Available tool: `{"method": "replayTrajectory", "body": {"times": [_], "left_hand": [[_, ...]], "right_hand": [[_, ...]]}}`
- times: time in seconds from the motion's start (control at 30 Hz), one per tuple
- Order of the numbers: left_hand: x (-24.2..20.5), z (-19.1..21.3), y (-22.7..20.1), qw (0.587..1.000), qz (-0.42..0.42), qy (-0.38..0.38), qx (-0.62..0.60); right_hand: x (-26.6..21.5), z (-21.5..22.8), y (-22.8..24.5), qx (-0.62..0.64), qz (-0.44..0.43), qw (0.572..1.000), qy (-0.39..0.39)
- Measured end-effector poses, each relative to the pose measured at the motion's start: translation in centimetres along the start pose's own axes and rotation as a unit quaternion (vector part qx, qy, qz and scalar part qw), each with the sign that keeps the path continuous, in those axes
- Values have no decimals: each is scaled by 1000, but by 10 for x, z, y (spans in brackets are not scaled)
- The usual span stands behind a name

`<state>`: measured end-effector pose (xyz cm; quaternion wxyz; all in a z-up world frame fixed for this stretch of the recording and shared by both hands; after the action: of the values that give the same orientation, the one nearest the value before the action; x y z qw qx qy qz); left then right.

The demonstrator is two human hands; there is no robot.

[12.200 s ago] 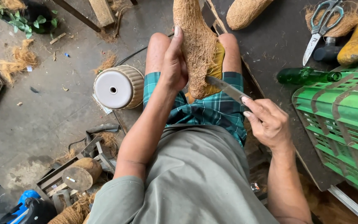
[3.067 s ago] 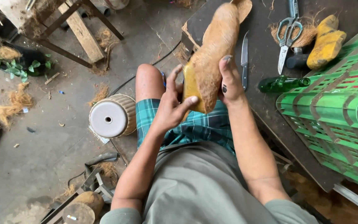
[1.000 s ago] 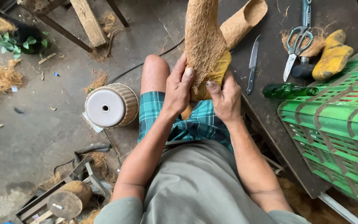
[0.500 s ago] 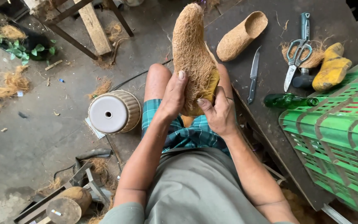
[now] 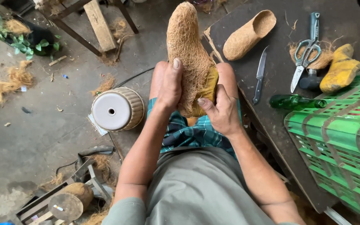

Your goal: The person carves a coconut shell into a slipper shape using a knife, then removes loose fibers by hand and trims the edges with scissors. The person rotates the shell frequently to work on different sides and finishes by inspecting the carved interior.

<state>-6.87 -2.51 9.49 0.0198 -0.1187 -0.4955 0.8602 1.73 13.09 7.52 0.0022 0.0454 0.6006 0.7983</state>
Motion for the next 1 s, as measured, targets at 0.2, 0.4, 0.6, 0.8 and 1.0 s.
{"method": "replayTrajectory", "body": {"times": [0.2, 0.4, 0.6, 0.8, 1.0], "left_hand": [[-5, -4, 21, 993, 111, -44, -15], [-12, -7, 2, 982, 50, -70, -166], [-3, -32, 49, 831, 57, -37, -552], [-8, -37, 50, 794, 71, -23, -603], [-31, -4, -20, 867, 67, -38, -492]], "right_hand": [[1, 2, -2, -8, -14, 999, 32], [5, 12, 1, -10, -55, 995, 79], [0, 139, -139, -214, -141, 952, -169], [-21, 140, -254, -334, -288, 894, -70], [-32, 147, -288, -289, -276, 907, -133]]}}
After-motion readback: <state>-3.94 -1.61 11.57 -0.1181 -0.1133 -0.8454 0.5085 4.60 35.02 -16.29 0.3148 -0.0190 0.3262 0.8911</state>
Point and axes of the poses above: each hand's wrist, its own x-axis towards the middle knuckle, its own z-axis out of the back of the hand, y = z × x, the point moved 7 cm from there along x, towards the middle knuckle, and after that the axes turned 15 degrees about x, right-handed, at the moved point
